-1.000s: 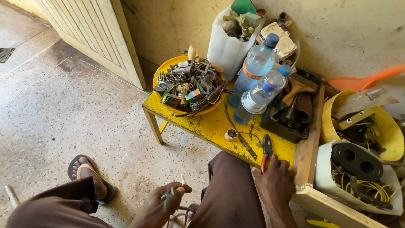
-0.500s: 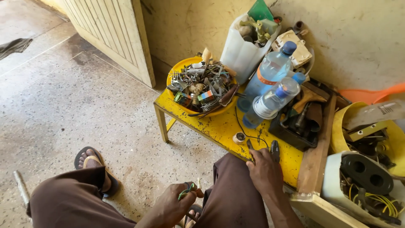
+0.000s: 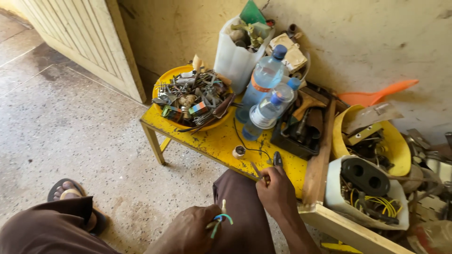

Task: The person strips insulation from several colored wires using pliers, twists the exposed ends, and places the pliers on a nearby table. The person then picks up a smartphone from the table and interacts with it.

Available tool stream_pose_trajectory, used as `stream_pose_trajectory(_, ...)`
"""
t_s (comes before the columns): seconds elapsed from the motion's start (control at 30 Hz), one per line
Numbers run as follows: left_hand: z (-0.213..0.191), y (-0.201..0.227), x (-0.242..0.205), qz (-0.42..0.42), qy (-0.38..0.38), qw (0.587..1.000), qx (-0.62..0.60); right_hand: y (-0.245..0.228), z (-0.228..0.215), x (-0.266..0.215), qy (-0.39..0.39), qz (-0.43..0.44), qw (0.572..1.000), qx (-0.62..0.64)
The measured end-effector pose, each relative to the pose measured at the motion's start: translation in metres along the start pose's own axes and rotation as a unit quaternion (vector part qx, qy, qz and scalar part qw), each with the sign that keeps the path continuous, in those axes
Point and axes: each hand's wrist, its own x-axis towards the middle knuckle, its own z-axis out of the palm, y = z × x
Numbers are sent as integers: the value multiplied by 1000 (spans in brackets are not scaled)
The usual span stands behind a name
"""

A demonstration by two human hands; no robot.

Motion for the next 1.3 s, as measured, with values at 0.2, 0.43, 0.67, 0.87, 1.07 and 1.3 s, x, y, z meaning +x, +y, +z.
stream_pose_trajectory(0.2, -4, 48, 15, 125, -100, 987, 18, -11, -68, -88, -50, 113, 959, 255)
stream_pose_trajectory(0.43, -18, 94, 44, 114, -278, 951, 70, -20, -18, -155, 70, 125, 834, 532)
stream_pose_trajectory(0.67, -9, 87, 54, 211, -149, 966, 1, 40, 15, -138, 2, 257, 628, 734)
stream_pose_trajectory(0.87, 44, 104, 85, 263, -49, 963, 9, 58, -21, -139, 59, 329, 650, 683)
stream_pose_trajectory(1.07, 71, 117, 148, 238, -90, 967, 34, 61, -77, -133, 197, 262, 940, 98)
stream_pose_trajectory(1.3, 57, 148, 184, 220, -184, 956, 67, 96, -127, -137, 82, 201, 974, 65)
